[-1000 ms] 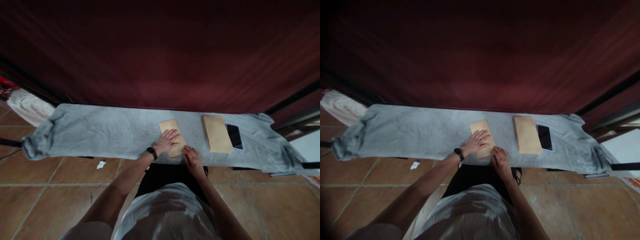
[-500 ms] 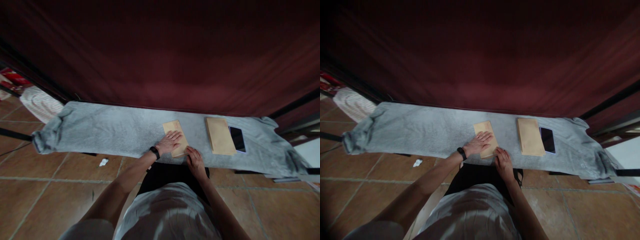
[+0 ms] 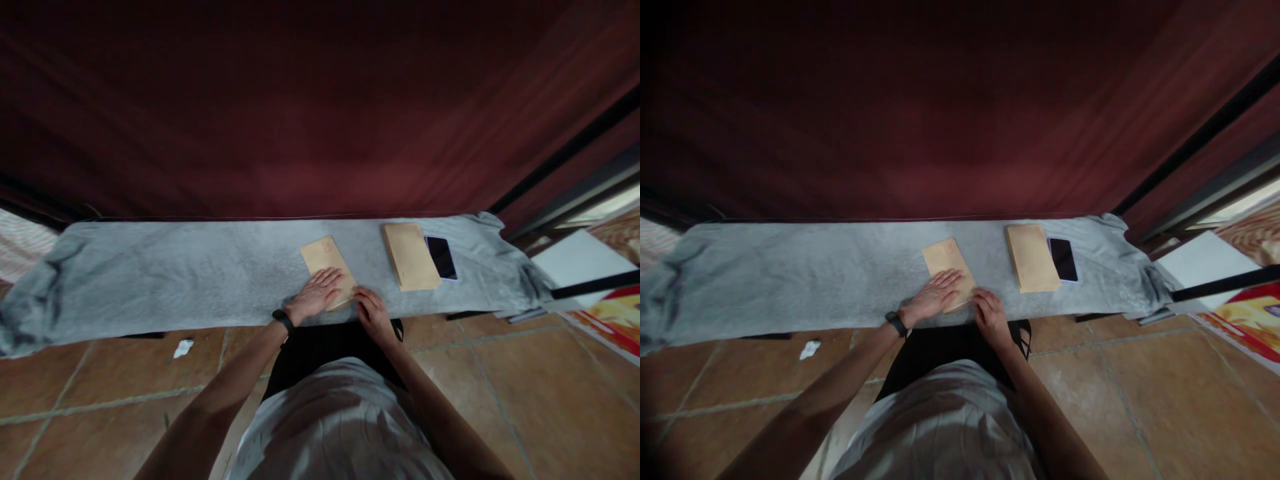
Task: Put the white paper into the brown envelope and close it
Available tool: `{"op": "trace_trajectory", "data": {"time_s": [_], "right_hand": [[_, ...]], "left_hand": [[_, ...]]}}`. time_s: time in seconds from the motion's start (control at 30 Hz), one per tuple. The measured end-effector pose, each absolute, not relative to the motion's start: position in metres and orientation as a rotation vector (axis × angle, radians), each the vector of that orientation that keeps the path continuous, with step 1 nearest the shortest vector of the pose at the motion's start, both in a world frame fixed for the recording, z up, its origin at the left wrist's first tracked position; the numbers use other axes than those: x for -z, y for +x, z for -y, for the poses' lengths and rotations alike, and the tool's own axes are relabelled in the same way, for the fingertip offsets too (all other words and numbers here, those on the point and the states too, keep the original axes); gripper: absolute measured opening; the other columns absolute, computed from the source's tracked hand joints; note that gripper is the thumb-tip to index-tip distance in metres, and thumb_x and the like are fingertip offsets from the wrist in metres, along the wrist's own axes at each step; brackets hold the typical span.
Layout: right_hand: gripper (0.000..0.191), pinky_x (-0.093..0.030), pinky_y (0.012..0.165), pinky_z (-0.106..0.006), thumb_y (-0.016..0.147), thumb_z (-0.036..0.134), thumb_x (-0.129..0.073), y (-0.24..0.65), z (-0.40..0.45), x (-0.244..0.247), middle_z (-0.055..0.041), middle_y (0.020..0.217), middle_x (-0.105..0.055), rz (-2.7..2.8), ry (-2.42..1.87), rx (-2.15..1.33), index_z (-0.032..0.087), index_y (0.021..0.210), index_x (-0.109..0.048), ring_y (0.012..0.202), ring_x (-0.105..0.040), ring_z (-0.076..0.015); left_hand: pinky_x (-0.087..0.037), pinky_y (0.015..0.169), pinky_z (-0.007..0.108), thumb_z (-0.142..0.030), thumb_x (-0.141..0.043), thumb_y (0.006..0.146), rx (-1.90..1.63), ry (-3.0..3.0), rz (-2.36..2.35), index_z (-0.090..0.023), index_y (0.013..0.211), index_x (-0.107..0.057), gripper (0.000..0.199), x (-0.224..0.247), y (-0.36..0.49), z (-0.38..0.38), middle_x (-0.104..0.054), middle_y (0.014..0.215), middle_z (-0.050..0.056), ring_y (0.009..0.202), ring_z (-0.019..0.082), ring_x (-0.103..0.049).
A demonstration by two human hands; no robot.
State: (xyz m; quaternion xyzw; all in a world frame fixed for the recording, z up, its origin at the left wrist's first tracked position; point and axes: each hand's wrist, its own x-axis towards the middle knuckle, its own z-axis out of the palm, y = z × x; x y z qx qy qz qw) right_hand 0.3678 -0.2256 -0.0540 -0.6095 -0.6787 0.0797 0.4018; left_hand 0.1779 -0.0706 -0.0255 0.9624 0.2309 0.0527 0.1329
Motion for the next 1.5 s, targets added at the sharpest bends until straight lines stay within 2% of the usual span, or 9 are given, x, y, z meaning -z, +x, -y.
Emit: {"op": "trace_trajectory", "data": {"time_s": [0.17,0.43,0.53,0.73,0.9,1.17,1.27,1.5], "right_hand": [[0.033,-0.046,0.109,-0.051,0.097,0.013,-0.044,0.368,0.232,0.054,-0.0125,0.133,-0.060,1.692,-1.529,-0.216,0.022,0.122,-0.063,0.128,-0.054,-0.0264],[0.036,-0.044,0.110,-0.051,0.099,0.018,-0.047,0.369,0.242,0.045,-0.0113,0.132,-0.056,1.780,-1.629,-0.243,0.025,0.131,-0.061,0.128,-0.050,-0.0282],[0.038,-0.043,0.111,-0.052,0.099,0.019,-0.048,0.368,0.242,0.044,-0.0111,0.133,-0.055,1.812,-1.642,-0.251,0.026,0.134,-0.059,0.130,-0.048,-0.0293],[0.040,-0.045,0.109,-0.053,0.099,0.021,-0.048,0.369,0.240,0.047,-0.0118,0.132,-0.054,1.823,-1.644,-0.243,0.027,0.138,-0.056,0.129,-0.048,-0.0300],[0.042,-0.043,0.109,-0.053,0.098,0.020,-0.047,0.368,0.240,0.047,-0.0118,0.132,-0.054,1.837,-1.648,-0.261,0.027,0.139,-0.055,0.129,-0.048,-0.0305],[0.040,-0.042,0.109,-0.053,0.099,0.020,-0.046,0.367,0.241,0.049,-0.0125,0.132,-0.053,1.842,-1.653,-0.258,0.026,0.138,-0.055,0.129,-0.048,-0.0308],[0.040,-0.043,0.108,-0.054,0.100,0.021,-0.046,0.366,0.241,0.050,-0.0125,0.132,-0.053,1.831,-1.645,-0.229,0.027,0.138,-0.055,0.128,-0.049,-0.0308],[0.040,-0.042,0.109,-0.054,0.101,0.022,-0.045,0.365,0.243,0.052,-0.0133,0.133,-0.053,1.837,-1.623,-0.190,0.026,0.139,-0.055,0.128,-0.048,-0.0310]], "left_hand": [[-0.020,0.125,0.043,-0.042,-0.027,0.106,-0.183,2.777,-0.779,-0.018,0.153,-0.040,0.054,0.027,0.189,0.068,-0.035,0.163,0.008,0.153,0.021,-0.025],[-0.016,0.126,0.049,-0.042,-0.028,0.104,-0.198,2.790,-0.869,-0.024,0.154,-0.040,0.054,0.030,0.207,0.036,-0.037,0.162,0.005,0.153,0.024,-0.023],[-0.016,0.126,0.049,-0.043,-0.029,0.104,-0.186,2.787,-0.905,-0.023,0.154,-0.040,0.055,0.029,0.212,0.030,-0.035,0.163,0.007,0.154,0.025,-0.022],[-0.015,0.126,0.052,-0.038,-0.033,0.103,-0.177,2.814,-0.885,-0.021,0.154,-0.038,0.054,0.026,0.213,0.053,-0.034,0.163,0.009,0.154,0.027,-0.021],[-0.016,0.126,0.049,-0.035,-0.033,0.104,-0.137,2.855,-0.802,-0.019,0.153,-0.039,0.052,0.021,0.204,0.071,-0.038,0.161,0.009,0.153,0.025,-0.025],[-0.013,0.125,0.053,-0.048,-0.038,0.103,-0.072,2.875,-0.701,-0.017,0.153,-0.038,0.058,0.011,0.185,0.096,-0.033,0.163,0.012,0.153,0.027,-0.025],[-0.012,0.125,0.053,-0.047,-0.039,0.103,-0.066,2.876,-0.694,-0.019,0.153,-0.036,0.058,0.008,0.180,0.106,-0.032,0.164,0.012,0.153,0.027,-0.024],[-0.022,0.122,0.053,-0.040,-0.039,0.104,0.015,2.862,-0.750,-0.018,0.148,-0.043,0.049,0.002,0.182,0.113,-0.041,0.159,0.013,0.149,0.028,-0.032]]}}
